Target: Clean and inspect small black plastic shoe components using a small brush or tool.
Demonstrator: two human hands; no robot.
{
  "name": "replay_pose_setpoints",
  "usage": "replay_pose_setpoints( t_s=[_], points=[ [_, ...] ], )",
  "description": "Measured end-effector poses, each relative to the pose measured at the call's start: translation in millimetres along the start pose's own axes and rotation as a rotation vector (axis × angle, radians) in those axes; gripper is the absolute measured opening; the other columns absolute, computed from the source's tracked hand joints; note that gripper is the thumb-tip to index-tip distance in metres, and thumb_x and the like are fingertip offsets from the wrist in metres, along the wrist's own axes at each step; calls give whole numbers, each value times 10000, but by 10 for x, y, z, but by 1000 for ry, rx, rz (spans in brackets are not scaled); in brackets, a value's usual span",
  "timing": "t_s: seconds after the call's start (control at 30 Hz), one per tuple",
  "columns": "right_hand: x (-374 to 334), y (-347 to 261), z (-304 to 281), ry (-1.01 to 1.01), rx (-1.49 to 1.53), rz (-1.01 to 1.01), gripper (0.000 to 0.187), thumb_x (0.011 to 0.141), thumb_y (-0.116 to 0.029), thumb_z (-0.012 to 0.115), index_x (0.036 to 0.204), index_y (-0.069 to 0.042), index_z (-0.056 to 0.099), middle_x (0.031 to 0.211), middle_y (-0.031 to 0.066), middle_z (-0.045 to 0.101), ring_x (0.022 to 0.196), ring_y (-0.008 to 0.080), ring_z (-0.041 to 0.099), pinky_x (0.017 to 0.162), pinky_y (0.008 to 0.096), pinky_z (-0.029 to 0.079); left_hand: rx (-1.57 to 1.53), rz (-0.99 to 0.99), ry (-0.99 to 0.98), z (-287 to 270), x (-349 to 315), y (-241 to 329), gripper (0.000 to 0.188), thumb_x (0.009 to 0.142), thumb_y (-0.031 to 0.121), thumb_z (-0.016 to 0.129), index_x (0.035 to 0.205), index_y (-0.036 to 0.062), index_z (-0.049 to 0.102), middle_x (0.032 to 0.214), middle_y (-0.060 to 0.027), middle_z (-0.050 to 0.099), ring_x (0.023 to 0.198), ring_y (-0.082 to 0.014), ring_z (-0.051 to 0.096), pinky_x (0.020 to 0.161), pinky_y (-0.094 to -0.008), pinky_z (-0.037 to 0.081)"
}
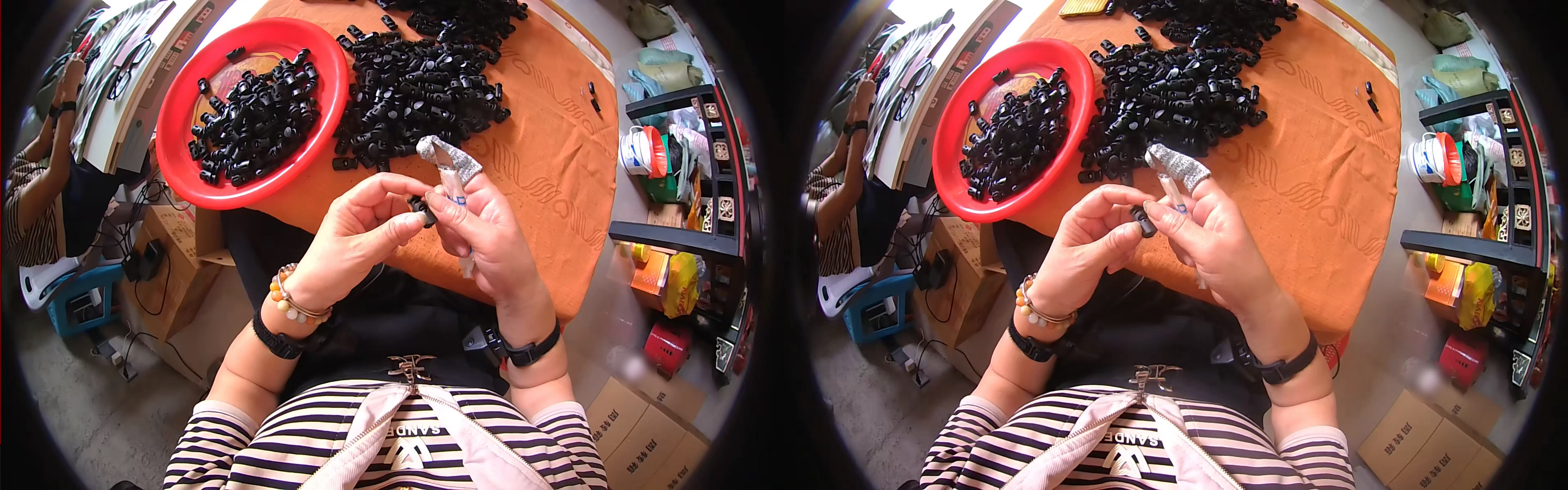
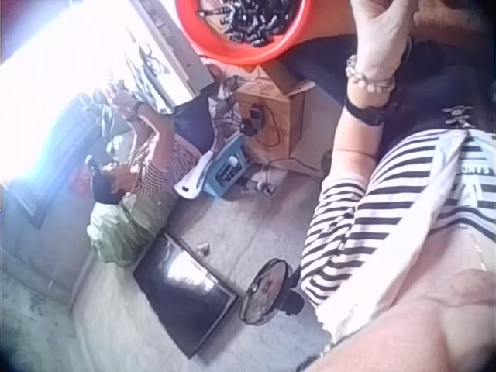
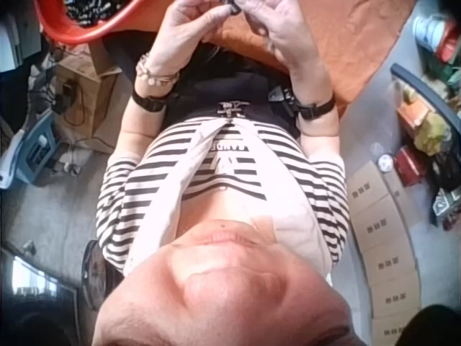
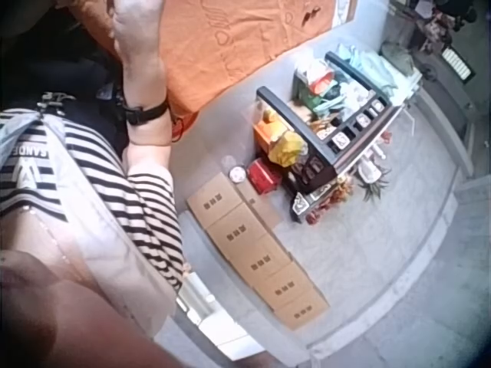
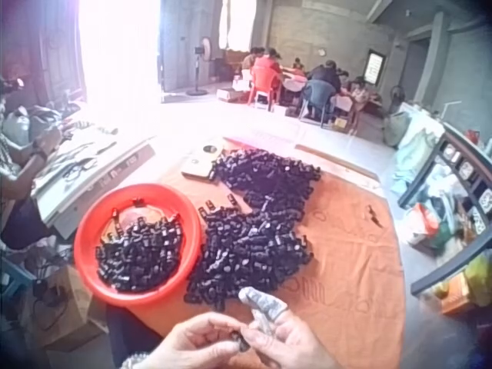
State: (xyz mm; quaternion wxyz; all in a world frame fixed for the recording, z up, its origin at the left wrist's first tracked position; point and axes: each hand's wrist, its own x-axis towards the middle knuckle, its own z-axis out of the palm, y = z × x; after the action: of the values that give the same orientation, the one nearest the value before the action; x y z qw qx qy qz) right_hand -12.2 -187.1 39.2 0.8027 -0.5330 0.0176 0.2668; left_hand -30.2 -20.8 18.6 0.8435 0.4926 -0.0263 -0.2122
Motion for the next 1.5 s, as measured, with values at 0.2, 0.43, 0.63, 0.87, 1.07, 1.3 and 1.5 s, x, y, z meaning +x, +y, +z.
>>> replay_pose_setpoints(
  t_s=[0.2,0.43,0.63,0.87,1.07,1.3,1.5],
  points=[
    [-6,-43,58,-5,-22,-35,425,888,-105,539,1266,-4,374,872,5,562,659,15,494,574,152,386,-33,49,50,-58,-17,-33,157,835,92,621,933,64,501,773,37,562,634,6,486,488,-138,355],
    [19,-37,46,-29,-7,-74,392,892,-78,523,1243,23,378,952,63,570,789,97,579,713,223,458,-194,-51,34,-30,-16,-16,136,883,158,557,912,58,470,764,-36,573,592,-57,540,530,-179,465],
    [67,-15,68,-22,-40,-85,354,897,-77,515,1214,27,398,940,67,573,729,85,566,657,218,465,-452,-184,-87,-102,29,-74,124,925,141,462,1026,70,463,852,-75,560,632,-89,555,567,-197,483],
    [79,-1,84,-21,-106,-202,366,897,-90,524,1218,32,397,956,64,570,750,75,548,694,213,445,-611,-204,-85,-155,41,-67,141,925,144,457,1049,80,468,847,-61,552,654,-103,553,582,-228,481],
    [-26,106,14,-38,-201,-260,414,885,-84,542,1252,21,383,893,31,566,769,58,519,707,193,421,-583,-205,-34,-177,33,-54,159,923,178,476,1057,94,471,839,-42,558,658,-92,553,583,-223,470],
    [-99,67,28,0,-436,-164,399,848,-68,578,1216,4,443,817,27,603,766,53,554,678,196,440,-574,-169,-35,-165,23,-54,173,928,178,467,1080,95,464,824,-11,545,658,-80,542,584,-219,465],
    [-69,121,24,-13,-424,-232,357,843,-66,580,1177,2,474,867,63,635,810,73,584,715,218,462,-593,-160,-55,-179,17,-74,175,930,175,462,1084,92,462,808,-1,532,660,-76,539,585,-220,469]
  ],
)
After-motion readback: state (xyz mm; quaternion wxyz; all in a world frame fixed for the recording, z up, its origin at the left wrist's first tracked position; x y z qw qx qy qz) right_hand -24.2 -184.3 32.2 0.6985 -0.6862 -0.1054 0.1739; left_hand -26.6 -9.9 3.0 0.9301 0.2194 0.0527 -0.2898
